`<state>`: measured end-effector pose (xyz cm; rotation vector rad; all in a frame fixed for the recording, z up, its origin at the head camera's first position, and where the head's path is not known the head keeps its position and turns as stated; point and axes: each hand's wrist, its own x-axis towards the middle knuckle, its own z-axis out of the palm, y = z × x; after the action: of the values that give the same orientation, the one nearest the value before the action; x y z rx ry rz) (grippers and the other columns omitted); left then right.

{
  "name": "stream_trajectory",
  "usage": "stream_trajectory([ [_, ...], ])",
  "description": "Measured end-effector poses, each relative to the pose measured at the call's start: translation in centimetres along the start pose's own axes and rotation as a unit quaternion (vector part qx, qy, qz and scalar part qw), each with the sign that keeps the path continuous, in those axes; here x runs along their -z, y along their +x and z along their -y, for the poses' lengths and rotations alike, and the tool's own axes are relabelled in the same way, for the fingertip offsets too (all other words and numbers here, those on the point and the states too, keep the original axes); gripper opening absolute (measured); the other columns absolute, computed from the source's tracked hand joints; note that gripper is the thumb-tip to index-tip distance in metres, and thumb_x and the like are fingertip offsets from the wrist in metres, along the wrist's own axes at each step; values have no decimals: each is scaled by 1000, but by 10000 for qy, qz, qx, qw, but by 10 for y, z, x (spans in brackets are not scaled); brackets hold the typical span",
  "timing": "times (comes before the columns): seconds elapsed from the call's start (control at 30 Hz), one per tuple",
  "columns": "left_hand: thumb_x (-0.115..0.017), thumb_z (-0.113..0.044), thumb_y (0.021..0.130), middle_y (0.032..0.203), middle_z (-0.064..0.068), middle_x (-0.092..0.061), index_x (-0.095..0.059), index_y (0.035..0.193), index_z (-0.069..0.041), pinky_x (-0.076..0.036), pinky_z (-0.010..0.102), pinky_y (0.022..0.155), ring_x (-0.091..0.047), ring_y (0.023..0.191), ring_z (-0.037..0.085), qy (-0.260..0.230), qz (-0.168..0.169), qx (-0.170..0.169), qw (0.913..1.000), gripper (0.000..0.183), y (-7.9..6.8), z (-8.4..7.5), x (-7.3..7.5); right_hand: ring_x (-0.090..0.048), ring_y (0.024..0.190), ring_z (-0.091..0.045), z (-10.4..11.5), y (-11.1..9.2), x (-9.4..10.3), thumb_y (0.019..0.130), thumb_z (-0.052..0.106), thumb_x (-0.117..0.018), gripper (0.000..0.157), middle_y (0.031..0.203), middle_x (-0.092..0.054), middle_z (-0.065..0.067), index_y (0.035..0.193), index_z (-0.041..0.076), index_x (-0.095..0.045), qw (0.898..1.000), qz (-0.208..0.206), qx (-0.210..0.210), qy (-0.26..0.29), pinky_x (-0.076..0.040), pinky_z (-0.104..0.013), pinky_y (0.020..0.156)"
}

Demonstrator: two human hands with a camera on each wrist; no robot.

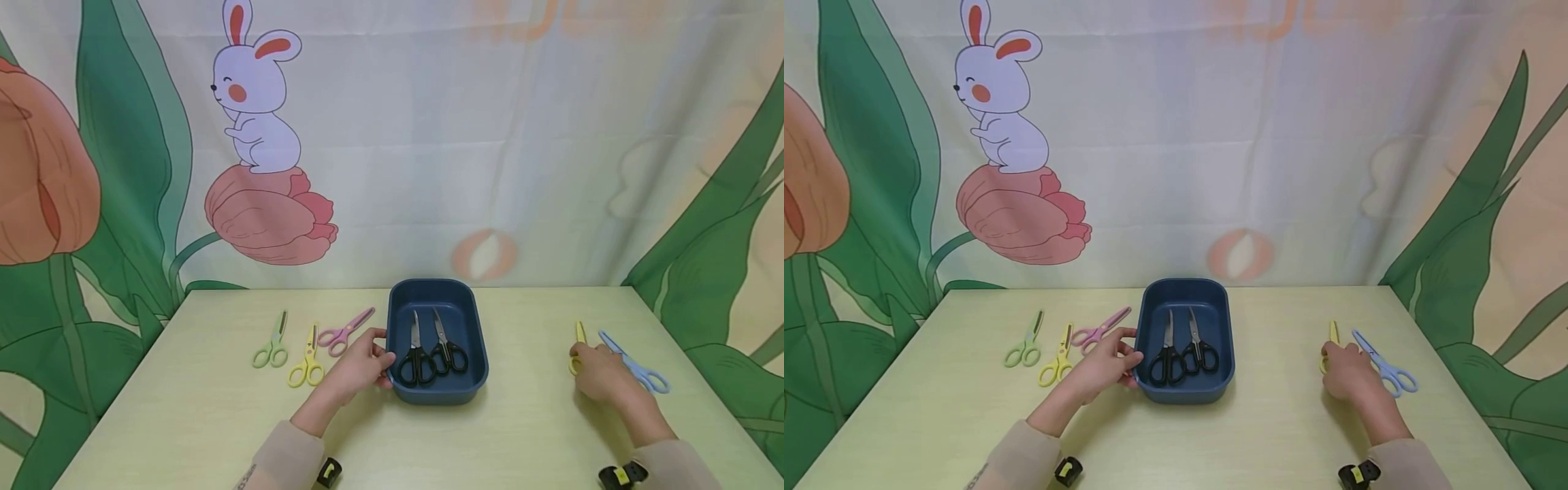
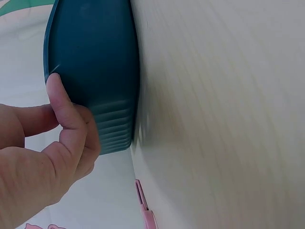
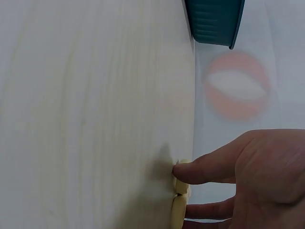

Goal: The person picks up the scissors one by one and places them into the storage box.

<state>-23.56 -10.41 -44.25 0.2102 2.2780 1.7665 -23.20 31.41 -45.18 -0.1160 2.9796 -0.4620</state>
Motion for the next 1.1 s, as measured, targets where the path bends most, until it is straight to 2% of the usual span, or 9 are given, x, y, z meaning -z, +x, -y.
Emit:
stream_trajectory([
  [0.17,-57,2,103,89,13,-51,-38,147,8,-58,30,60,-61,54,17,8,-22,-11,10000,48,1,1,0,-54,95,-50,-2,1,0,87,-2,-60,36,102,-56,-31,122,-12,-58,9998,-100,149,-37,-46,-61,82],
  [0.4,-56,3,103,89,13,-50,-38,147,9,-58,30,60,-61,54,17,14,-5,-20,10000,48,2,1,0,-53,96,-51,-3,2,-1,90,7,-66,35,102,-57,-28,119,-11,-59,9997,-185,128,22,-45,-62,83],
  [0.57,-56,3,103,89,14,-50,-38,147,9,-58,29,59,-60,54,17,-14,-17,-21,10000,48,2,2,1,-53,93,-49,-1,2,-1,91,6,-67,30,99,-56,-27,116,-10,-60,9994,-304,159,22,-46,-61,80],
  [0.87,-57,3,103,90,14,-50,-38,147,9,-58,30,59,-60,54,17,-49,-8,-23,10000,48,3,3,0,-48,99,-53,-1,3,-2,85,5,-61,35,103,-53,-30,116,-10,-58,9995,-193,-87,240,-43,-62,82],
  [1.1,-57,2,103,91,14,-51,-38,147,8,-59,31,60,-61,54,17,5,-12,7,10000,48,1,2,0,-49,93,-45,4,2,0,84,7,-62,36,101,-52,-27,116,-9,-57,9992,-55,-281,274,-45,-55,75],
])
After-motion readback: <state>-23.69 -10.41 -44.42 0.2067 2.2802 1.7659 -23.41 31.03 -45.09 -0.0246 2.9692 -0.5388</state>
